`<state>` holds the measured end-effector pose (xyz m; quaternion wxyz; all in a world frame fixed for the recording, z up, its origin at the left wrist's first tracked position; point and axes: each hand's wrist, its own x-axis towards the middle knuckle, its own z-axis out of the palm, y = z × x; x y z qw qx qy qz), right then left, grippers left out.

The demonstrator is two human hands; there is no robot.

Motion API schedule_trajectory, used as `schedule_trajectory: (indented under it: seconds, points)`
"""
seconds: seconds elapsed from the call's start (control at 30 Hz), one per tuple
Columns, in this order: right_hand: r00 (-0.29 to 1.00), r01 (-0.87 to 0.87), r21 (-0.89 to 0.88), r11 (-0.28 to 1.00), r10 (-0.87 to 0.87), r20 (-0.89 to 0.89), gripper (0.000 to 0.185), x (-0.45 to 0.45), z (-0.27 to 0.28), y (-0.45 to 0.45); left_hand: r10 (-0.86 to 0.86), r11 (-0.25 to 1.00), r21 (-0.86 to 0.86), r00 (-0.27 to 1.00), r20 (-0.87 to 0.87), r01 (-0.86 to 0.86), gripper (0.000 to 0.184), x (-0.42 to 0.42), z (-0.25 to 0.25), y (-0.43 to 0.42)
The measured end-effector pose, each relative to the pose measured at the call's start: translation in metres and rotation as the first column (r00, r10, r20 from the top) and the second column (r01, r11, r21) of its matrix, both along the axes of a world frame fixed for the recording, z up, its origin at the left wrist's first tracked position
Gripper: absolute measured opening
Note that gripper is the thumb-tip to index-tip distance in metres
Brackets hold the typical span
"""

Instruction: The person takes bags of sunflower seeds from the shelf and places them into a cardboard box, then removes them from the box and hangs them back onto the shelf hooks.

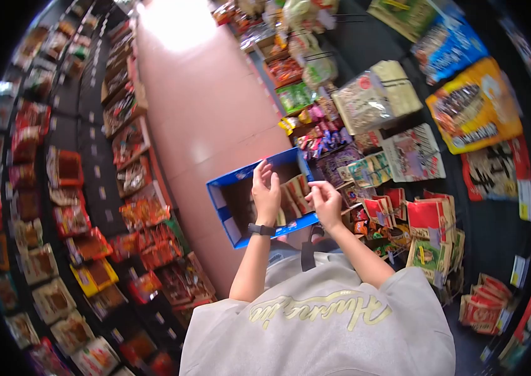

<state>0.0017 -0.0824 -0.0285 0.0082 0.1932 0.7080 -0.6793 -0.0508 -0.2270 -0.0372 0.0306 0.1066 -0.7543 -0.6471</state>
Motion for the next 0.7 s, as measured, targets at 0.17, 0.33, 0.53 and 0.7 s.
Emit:
schedule_trajectory:
  seconds: [0.17,0.33,0.53,0.7]
  points:
    - [0.828,0.393,-0.020,0.919,-0.363,-0.426,0.015,0.028,0.056,0.080,-0.285,0.940,0.145,0.943,-0.173,0.310,0.033,-0.022,0.076,0.092]
    - [0.553,0.675,0.000,0.738,-0.505,-0.662,0.016,0.075,0.103,0.168,-0.527,0.805,0.057,0.755,-0.390,0.591,0.028,-0.006,0.111,0.201]
    - [0.312,0.853,-0.080,0.515,-0.628,-0.713,0.024,0.111,0.142,0.265,-0.752,0.545,0.111,0.543,-0.374,0.831,0.030,0.028,0.138,0.313]
    - [0.322,0.918,0.065,0.392,-0.639,-0.698,0.051,0.100,0.154,0.332,-0.798,0.464,0.592,0.602,-0.045,0.659,0.042,0.035,0.134,0.396]
